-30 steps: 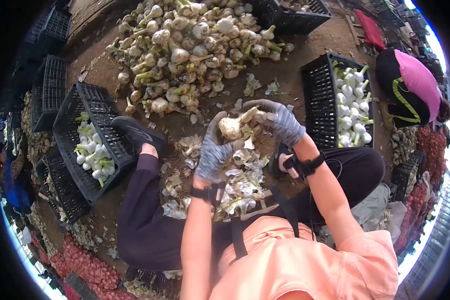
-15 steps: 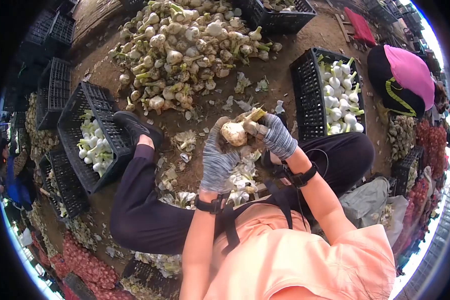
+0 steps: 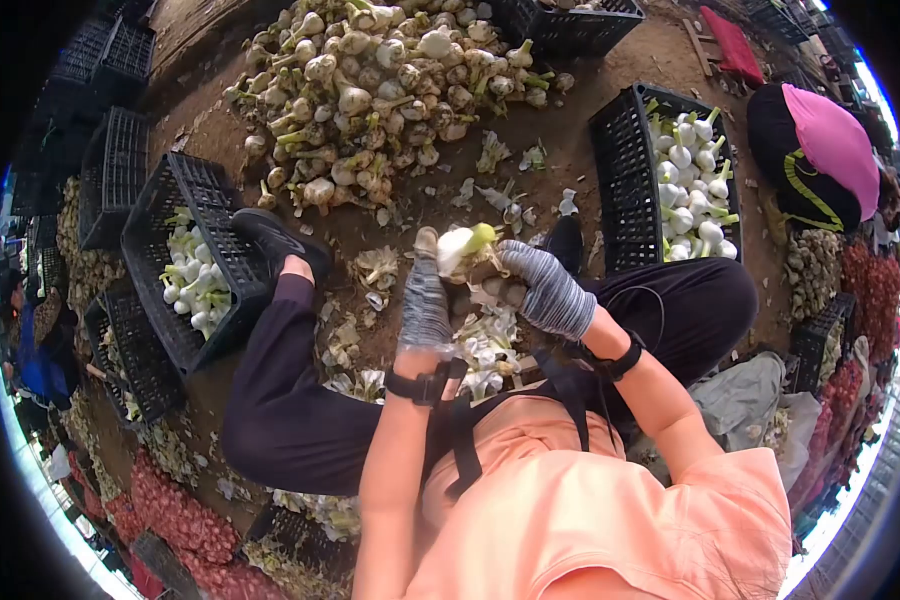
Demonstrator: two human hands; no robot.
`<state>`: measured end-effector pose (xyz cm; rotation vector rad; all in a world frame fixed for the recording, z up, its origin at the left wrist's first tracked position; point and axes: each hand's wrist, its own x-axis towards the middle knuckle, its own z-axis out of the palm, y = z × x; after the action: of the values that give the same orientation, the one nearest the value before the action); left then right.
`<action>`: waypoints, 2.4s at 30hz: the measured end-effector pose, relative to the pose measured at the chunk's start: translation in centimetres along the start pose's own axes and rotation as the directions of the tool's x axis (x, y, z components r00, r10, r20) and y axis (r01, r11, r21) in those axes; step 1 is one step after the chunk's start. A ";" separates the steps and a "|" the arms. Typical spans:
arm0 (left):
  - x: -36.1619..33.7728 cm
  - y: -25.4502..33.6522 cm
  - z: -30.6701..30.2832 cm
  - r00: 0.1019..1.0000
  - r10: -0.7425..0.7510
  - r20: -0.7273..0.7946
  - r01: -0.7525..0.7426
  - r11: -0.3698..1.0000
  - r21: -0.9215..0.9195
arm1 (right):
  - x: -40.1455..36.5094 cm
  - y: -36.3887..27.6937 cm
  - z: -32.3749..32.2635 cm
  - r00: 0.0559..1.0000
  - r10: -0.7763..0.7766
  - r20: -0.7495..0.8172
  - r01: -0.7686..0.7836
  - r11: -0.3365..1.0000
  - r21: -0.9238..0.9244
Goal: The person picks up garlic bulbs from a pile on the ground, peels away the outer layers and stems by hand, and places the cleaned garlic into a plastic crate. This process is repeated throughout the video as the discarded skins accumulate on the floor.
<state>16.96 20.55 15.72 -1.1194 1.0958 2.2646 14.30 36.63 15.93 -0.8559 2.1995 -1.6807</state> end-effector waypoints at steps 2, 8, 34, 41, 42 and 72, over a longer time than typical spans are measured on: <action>0.8 0.5 0.2 0.997 -0.077 -0.017 0.076 0.994 -0.078 | 0.0 -0.3 -0.6 0.956 0.288 0.048 -0.289 0.957 0.012; 0.7 -0.7 0.8 0.961 0.277 -0.007 -0.277 0.958 -0.073 | 0.4 1.6 0.2 0.914 0.282 -0.293 -0.363 0.890 -0.275; 1.1 -1.4 -2.6 0.926 0.289 0.242 -0.311 0.948 0.060 | 0.4 -0.1 0.8 0.848 0.524 -0.084 -0.419 0.759 0.499; -2.2 0.1 -2.9 0.881 0.115 0.458 -0.090 0.993 -0.077 | 0.6 6.9 -2.0 0.727 0.635 -0.261 -0.507 0.753 0.420; -2.2 0.2 -2.8 0.882 0.116 0.457 -0.091 0.993 -0.077 | 0.2 8.3 -1.4 0.788 0.603 -0.123 -0.580 0.795 0.180; 0.0 -1.2 -3.4 0.804 0.572 0.165 -0.573 0.818 -0.040 | -0.8 3.6 2.5 0.945 0.249 -0.211 -0.317 0.854 -0.412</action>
<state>19.36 18.62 13.88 -0.6114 1.5302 2.7326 15.11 35.68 11.63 -0.4623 2.7115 -1.1562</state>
